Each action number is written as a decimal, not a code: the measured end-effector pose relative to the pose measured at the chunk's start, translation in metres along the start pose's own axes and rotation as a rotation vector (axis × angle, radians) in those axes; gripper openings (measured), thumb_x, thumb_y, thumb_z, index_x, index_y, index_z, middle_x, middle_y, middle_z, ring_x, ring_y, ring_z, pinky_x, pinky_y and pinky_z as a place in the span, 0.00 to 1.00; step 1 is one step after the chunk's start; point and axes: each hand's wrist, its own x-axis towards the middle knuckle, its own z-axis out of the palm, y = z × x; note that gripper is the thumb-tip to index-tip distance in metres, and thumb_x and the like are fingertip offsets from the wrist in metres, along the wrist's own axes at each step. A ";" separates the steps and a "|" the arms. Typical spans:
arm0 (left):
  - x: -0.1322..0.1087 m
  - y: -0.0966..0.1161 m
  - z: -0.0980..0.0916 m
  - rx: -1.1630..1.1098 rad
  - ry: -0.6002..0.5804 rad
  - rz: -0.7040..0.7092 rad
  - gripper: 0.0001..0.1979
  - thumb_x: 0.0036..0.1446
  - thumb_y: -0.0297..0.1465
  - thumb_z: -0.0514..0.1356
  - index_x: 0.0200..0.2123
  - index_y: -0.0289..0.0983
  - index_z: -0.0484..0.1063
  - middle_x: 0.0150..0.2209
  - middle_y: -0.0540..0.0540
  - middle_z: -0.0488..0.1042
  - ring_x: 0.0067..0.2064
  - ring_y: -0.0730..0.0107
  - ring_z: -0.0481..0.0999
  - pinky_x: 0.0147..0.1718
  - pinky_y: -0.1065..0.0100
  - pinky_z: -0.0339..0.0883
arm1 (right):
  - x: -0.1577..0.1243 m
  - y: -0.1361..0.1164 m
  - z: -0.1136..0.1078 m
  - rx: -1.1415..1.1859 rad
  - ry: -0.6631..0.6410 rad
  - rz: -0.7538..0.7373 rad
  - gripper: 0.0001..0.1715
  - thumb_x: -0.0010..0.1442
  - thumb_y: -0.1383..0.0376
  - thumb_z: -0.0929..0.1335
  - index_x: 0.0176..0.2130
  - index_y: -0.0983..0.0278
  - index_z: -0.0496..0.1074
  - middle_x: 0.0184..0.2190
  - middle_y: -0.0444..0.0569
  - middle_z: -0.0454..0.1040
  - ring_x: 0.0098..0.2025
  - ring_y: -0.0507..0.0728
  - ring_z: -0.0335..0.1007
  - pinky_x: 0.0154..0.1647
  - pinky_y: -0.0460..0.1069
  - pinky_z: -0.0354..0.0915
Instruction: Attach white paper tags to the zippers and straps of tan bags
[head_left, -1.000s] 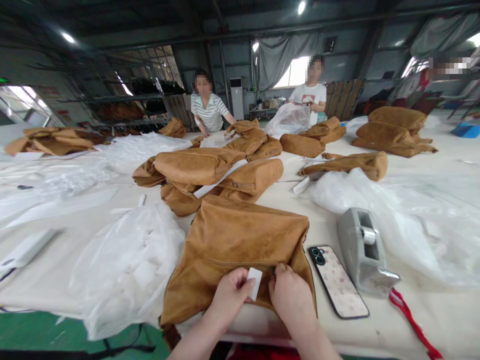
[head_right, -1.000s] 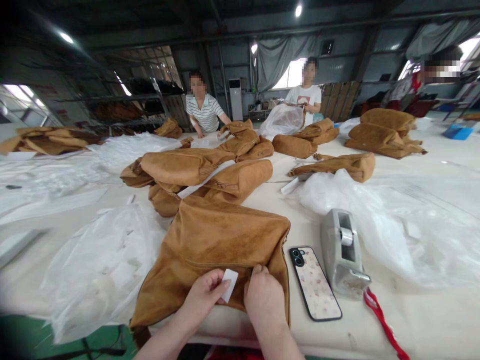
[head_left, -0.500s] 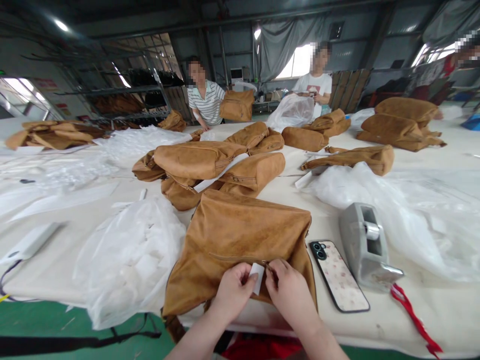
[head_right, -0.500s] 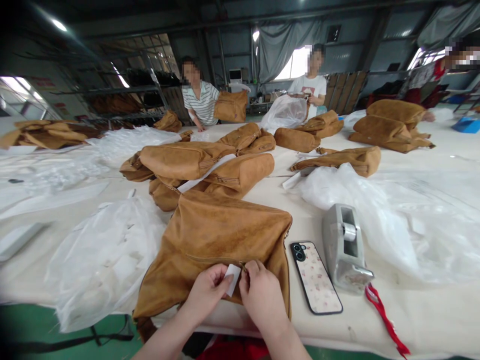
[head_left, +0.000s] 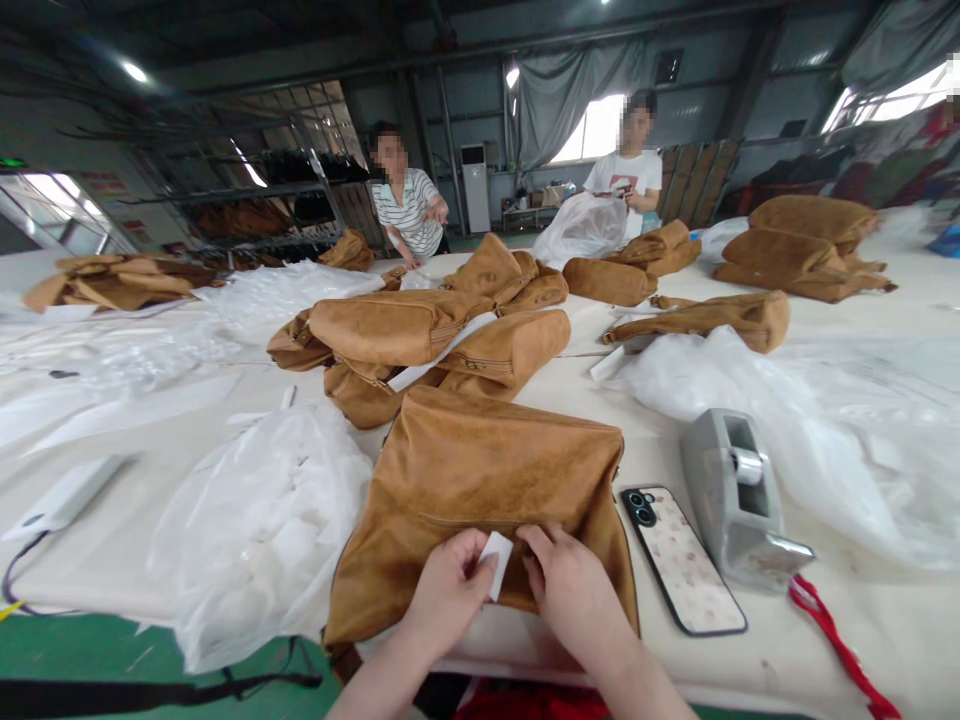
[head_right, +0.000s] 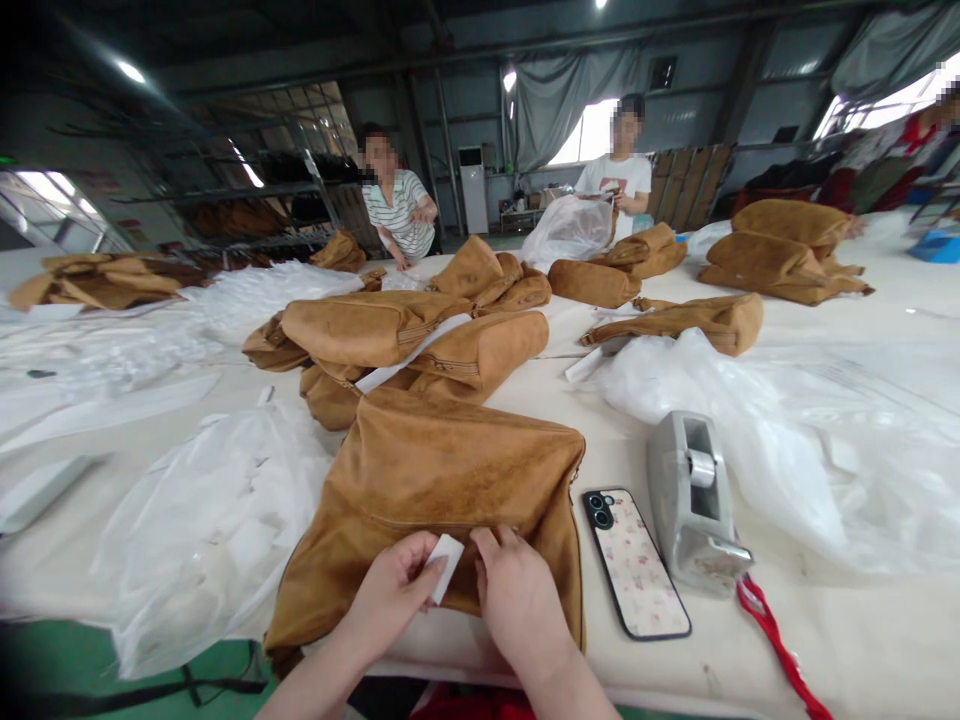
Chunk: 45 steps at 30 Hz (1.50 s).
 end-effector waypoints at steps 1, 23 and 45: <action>0.000 0.001 -0.003 0.001 -0.007 -0.002 0.08 0.55 0.34 0.53 0.27 0.38 0.67 0.22 0.54 0.66 0.24 0.73 0.67 0.25 0.74 0.60 | 0.002 -0.002 0.000 -0.009 0.000 0.017 0.13 0.60 0.74 0.63 0.43 0.60 0.68 0.39 0.48 0.74 0.40 0.58 0.73 0.40 0.49 0.64; 0.010 0.005 0.024 0.215 0.113 0.095 0.08 0.57 0.31 0.54 0.30 0.39 0.73 0.30 0.47 0.78 0.32 0.68 0.75 0.31 0.72 0.63 | 0.011 0.008 0.012 0.542 -0.034 0.446 0.08 0.55 0.64 0.63 0.27 0.62 0.69 0.18 0.43 0.72 0.16 0.52 0.66 0.15 0.45 0.56; 0.006 0.014 0.027 0.092 0.026 0.109 0.12 0.56 0.27 0.53 0.36 0.39 0.77 0.35 0.47 0.80 0.37 0.66 0.78 0.39 0.70 0.69 | -0.017 0.000 0.022 0.535 0.175 0.239 0.13 0.60 0.67 0.62 0.36 0.61 0.76 0.32 0.49 0.79 0.34 0.57 0.76 0.41 0.49 0.69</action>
